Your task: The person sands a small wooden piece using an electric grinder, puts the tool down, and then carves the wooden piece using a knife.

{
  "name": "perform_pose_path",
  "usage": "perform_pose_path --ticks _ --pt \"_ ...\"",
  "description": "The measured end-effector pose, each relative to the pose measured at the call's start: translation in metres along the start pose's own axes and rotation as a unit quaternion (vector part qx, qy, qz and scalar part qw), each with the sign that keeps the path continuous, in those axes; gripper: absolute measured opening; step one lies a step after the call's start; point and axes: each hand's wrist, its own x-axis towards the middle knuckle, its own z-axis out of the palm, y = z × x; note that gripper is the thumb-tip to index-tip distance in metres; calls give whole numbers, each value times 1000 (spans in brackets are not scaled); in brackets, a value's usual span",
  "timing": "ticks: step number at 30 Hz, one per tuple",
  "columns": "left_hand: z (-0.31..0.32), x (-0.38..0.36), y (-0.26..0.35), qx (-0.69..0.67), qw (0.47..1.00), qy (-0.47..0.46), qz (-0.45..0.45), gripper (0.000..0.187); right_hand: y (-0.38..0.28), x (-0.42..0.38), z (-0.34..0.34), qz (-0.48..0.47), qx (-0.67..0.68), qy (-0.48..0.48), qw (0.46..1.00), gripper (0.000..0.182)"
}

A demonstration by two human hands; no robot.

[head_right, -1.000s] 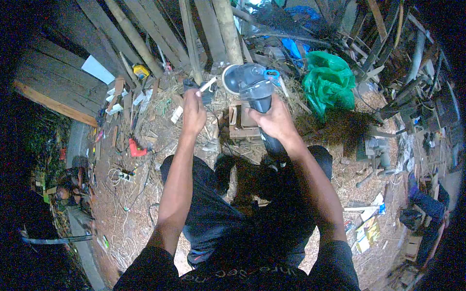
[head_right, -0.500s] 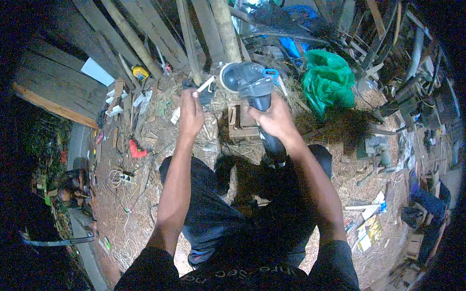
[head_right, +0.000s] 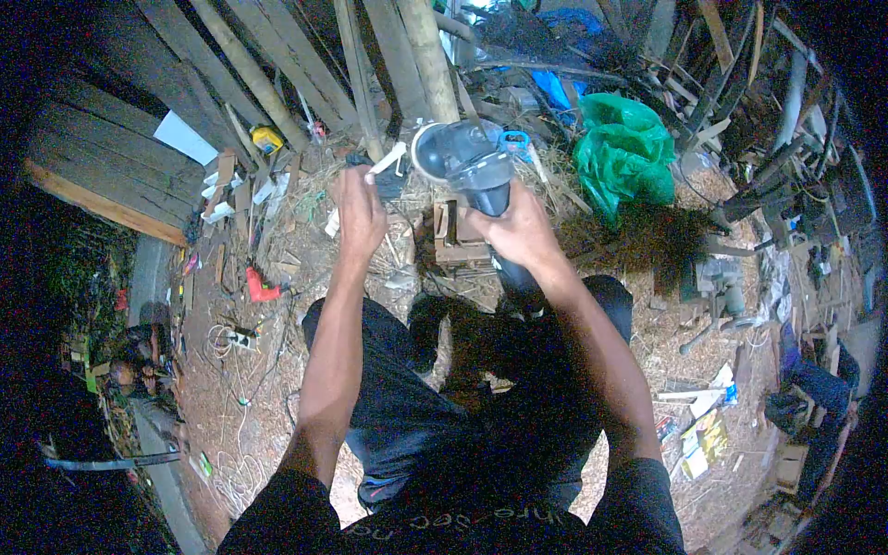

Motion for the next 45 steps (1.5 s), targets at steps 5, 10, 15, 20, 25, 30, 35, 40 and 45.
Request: perform_pose_path --ticks 5,10,15,20,25,30,35,40,45 --pt "-4 1 8 40 999 -1 1 16 0 0 -7 -28 1 1 1000 53" --pt "0 4 11 57 998 10 11 17 -7 -8 0 -34 -43 -5 998 57" --pt "-11 2 1 66 997 25 19 20 -6 -2 -4 22 17 -29 999 52" --pt "-10 3 6 87 996 19 18 20 -10 -7 -3 21 58 -49 997 48" --pt "-10 1 11 86 996 -2 30 20 -4 -10 8 -18 41 -37 998 49" --pt "-20 -1 2 72 997 8 35 20 -8 -2 1 36 40 -60 997 48" --pt "-15 -1 2 93 995 9 33 21 -12 -7 -3 35 87 -64 994 50" --pt "-13 -3 8 67 997 -11 37 18 -5 -7 2 34 54 -88 994 51" --pt "-7 -10 -8 -94 992 -16 -88 20 -8 -3 -1 34 31 -34 998 46"
